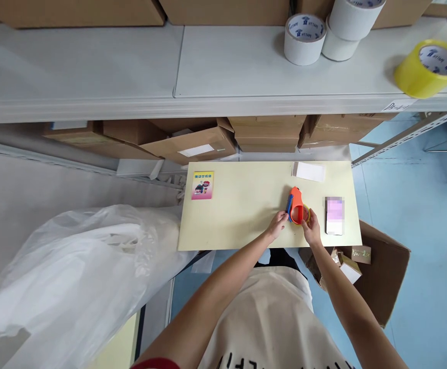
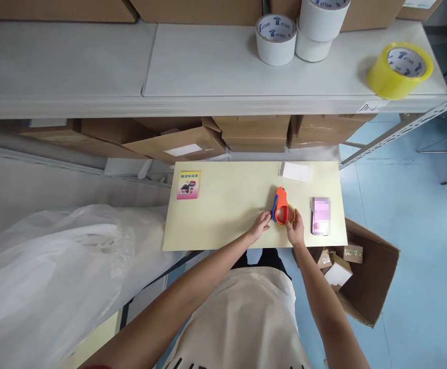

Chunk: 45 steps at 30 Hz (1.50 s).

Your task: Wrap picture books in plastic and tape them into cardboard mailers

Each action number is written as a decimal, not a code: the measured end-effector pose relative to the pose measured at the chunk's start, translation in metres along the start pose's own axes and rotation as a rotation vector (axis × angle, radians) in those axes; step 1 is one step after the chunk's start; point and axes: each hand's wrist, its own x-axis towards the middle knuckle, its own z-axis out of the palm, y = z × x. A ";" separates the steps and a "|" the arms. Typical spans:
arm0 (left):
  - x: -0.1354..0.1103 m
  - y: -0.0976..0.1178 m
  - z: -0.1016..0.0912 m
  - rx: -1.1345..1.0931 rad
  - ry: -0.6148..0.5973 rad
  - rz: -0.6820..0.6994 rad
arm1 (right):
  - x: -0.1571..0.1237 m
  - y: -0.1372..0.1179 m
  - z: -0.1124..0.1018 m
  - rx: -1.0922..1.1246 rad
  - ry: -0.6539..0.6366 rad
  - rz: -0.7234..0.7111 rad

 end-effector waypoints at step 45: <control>-0.354 0.013 -0.331 0.972 0.914 0.138 | -0.177 -0.308 0.352 -0.282 -1.059 -0.736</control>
